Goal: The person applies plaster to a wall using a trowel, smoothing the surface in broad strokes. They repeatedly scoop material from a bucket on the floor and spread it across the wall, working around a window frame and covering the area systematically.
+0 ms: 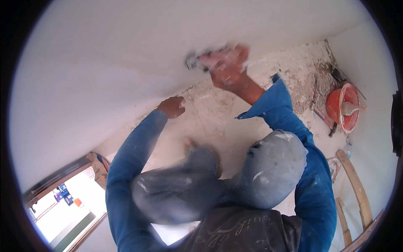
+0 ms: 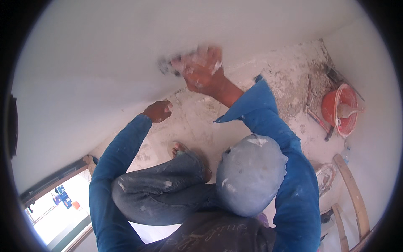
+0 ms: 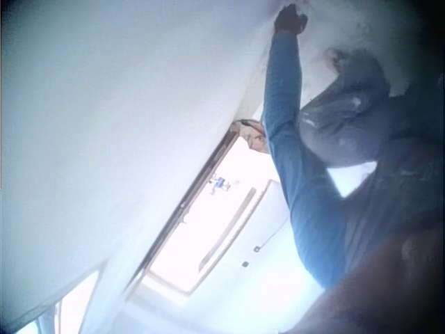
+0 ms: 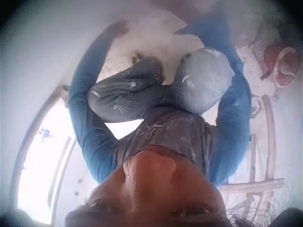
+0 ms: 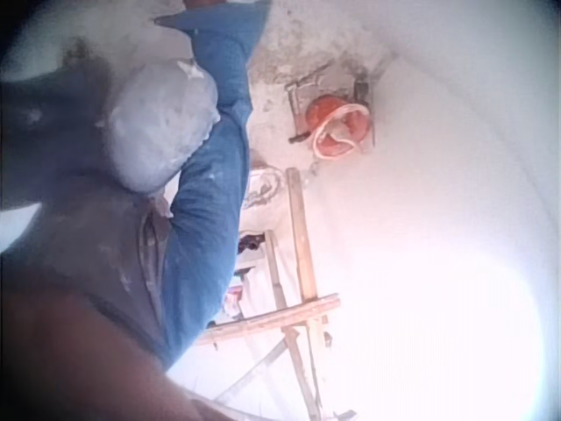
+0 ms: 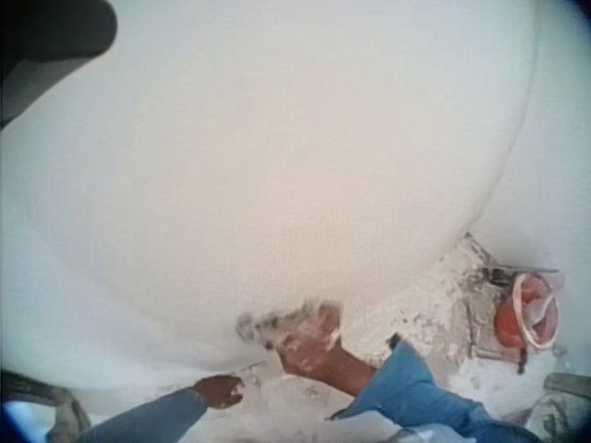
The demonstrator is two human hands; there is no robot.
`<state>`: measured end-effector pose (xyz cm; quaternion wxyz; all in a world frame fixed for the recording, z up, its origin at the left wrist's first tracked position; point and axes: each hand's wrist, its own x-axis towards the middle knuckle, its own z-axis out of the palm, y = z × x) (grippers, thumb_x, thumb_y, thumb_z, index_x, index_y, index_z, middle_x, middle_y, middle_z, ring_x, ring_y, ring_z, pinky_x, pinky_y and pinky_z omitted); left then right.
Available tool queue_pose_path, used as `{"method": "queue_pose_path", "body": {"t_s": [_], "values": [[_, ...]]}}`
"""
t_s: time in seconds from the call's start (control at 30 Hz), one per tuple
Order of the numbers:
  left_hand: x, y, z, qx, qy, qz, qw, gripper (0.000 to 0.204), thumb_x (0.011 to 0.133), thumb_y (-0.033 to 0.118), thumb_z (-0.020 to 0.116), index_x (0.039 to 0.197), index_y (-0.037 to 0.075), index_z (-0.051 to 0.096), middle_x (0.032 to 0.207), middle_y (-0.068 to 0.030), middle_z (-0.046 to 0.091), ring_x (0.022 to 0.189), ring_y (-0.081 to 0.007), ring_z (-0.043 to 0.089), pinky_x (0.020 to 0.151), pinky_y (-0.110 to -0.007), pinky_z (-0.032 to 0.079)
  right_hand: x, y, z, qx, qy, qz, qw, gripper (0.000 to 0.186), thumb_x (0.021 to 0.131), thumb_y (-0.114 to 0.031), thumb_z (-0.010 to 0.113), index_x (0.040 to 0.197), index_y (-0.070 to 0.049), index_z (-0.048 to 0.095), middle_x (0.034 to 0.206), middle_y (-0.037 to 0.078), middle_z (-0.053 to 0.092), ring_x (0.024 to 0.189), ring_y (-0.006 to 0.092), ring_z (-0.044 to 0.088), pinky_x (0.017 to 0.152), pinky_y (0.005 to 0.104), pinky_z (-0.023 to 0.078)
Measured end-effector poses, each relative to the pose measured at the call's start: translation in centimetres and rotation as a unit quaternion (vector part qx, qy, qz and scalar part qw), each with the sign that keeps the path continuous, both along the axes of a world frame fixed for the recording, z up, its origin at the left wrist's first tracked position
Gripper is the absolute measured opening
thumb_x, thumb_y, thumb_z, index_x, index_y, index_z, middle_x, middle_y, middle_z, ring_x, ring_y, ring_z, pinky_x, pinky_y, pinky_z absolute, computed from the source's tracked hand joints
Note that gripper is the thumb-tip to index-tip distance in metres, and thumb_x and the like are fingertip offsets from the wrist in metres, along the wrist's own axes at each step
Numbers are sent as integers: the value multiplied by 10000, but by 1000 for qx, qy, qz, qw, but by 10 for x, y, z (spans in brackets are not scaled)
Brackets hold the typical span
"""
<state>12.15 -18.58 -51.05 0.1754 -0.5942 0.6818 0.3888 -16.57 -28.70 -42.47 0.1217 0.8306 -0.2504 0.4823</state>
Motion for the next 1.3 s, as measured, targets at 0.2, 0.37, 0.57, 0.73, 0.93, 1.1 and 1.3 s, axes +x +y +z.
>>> {"method": "queue_pose_path", "body": {"t_s": [0.2,0.37,0.57,0.73,0.93,1.1,1.3], "values": [[8,5,-5,-8,15,11,1000,404,890,305,602,1214,67,559,1081,-147,655,1028,-321,627,886,-433,491,-52,3,-33,108,49,-30,992,456,659,-24,693,1091,-169,709,1081,-4,674,952,209,597,890,488,340],[12,12,-17,-1,-36,-72,997,400,886,301,607,1204,62,562,1066,-146,651,1021,-323,624,873,-435,493,-48,-31,28,-13,-140,-24,990,439,640,7,676,1059,-120,706,1094,-1,698,930,219,602,908,465,337],[-2,-1,-11,6,1,-42,999,417,867,301,565,1204,54,561,1083,-145,653,1063,-321,604,899,-436,481,-40,2,-27,111,72,-31,991,463,642,-24,699,1088,-150,708,1020,-3,672,942,195,603,891,417,340],[-3,7,-7,30,-11,-22,999,427,850,280,550,1207,47,567,1102,-148,655,1090,-324,596,916,-440,475,-84,-23,34,57,-125,-86,987,408,730,-77,729,1127,-159,687,1031,9,671,976,223,595,970,417,354],[-5,4,-3,11,-11,-32,999,436,852,274,553,1225,50,566,1145,-174,643,1123,-338,585,948,-452,465,-15,-3,7,87,10,-8,996,412,724,-50,703,1119,-166,689,1025,6,667,1008,196,577,888,432,371],[2,16,-5,-2,-8,-8,1000,422,861,299,585,1217,72,561,1119,-150,643,1073,-325,606,907,-455,480,-39,8,-41,145,158,19,976,456,665,-36,704,1090,-199,705,1034,-12,631,958,193,578,842,442,345],[2,9,-6,35,-77,-74,994,454,819,290,572,1227,90,579,1195,-179,626,1131,-338,593,931,-462,481,-39,3,85,30,-26,66,997,465,697,-62,767,1151,-127,689,1080,61,634,986,243,581,992,511,346]]}}
